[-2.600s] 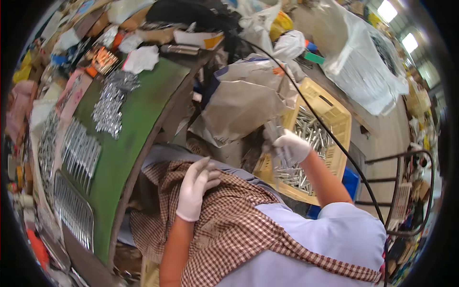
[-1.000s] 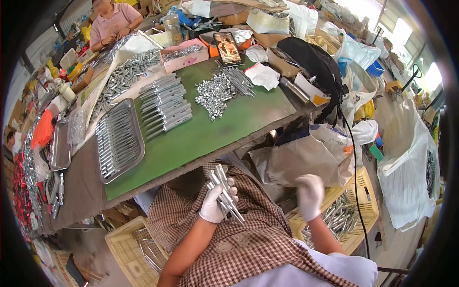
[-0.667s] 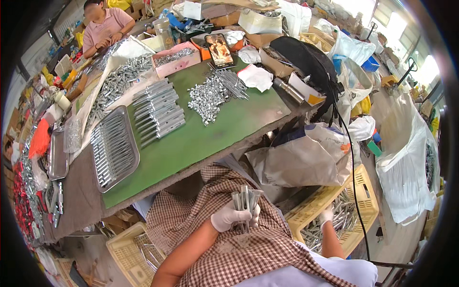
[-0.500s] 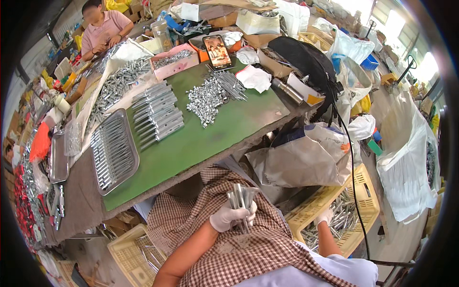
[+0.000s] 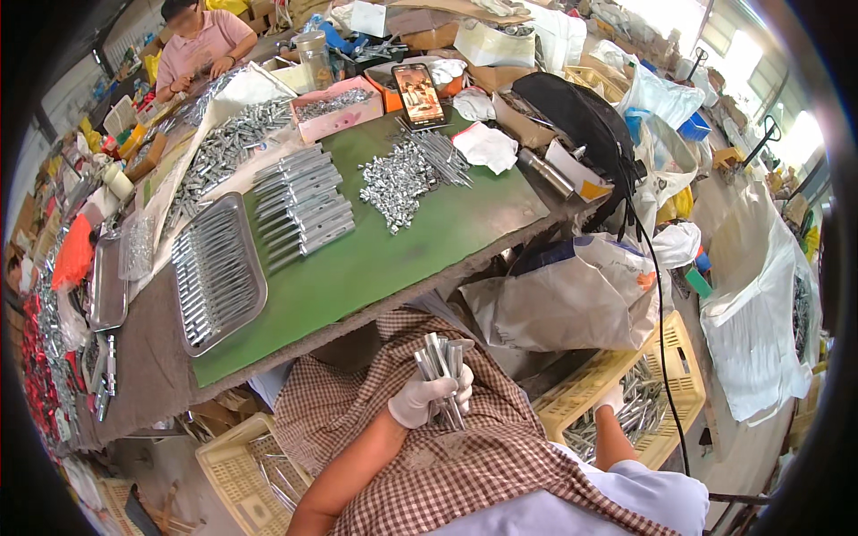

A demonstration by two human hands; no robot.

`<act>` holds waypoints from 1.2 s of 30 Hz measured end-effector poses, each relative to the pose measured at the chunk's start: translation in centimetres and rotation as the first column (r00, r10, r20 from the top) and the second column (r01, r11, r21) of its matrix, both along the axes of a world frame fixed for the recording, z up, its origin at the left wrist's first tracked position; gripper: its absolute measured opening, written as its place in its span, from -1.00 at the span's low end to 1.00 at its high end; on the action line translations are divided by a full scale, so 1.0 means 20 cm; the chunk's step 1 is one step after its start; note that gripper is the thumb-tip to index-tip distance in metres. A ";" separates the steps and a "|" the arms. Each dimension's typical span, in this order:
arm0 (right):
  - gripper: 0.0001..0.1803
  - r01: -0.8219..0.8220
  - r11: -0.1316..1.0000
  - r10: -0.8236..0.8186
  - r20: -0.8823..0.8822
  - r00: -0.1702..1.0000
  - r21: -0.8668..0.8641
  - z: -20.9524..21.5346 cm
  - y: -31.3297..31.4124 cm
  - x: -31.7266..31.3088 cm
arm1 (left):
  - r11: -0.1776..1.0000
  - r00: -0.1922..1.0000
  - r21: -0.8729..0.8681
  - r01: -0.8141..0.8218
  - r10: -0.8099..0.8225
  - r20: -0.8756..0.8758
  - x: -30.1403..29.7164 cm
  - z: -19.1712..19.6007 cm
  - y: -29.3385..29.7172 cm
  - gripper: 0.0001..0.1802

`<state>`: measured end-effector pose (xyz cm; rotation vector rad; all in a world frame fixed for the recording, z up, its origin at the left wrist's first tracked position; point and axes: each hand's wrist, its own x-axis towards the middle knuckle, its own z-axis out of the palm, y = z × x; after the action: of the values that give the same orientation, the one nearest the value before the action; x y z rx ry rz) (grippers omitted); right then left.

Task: The person assembles metal components by taking metal rods from a tray and inserting them into hollow metal cylinders by hand, then arranging the assembled pieces on the workbench.

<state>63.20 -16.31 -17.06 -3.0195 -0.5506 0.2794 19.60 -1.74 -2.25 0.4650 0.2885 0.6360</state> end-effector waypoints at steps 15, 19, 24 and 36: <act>-0.52 -0.139 0.881 0.248 -0.191 0.950 0.453 -0.54 -0.14 0.45 | 0.999 0.997 -0.027 0.023 -0.021 0.071 -0.03 -0.10 -0.01 -0.40; -0.65 0.088 0.786 -0.089 -0.029 0.996 0.612 -0.18 -0.06 0.20 | 0.998 0.994 -0.057 -0.012 0.018 0.105 -0.03 -0.10 -0.02 -0.64; -0.69 0.050 0.429 -0.172 0.027 0.985 0.902 0.09 -0.07 0.52 | 0.993 0.990 -0.116 -0.029 0.044 0.136 -0.04 -0.15 -0.01 -0.16; -0.84 -0.501 0.641 0.763 -0.554 0.333 0.581 0.98 0.44 -0.55 | 0.963 0.965 -0.235 -0.130 0.177 0.194 -0.03 -0.17 -0.01 -0.21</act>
<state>52.12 -7.45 2.49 -1.8622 -1.4718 1.3028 18.95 -1.96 -5.70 0.1590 0.1893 0.7905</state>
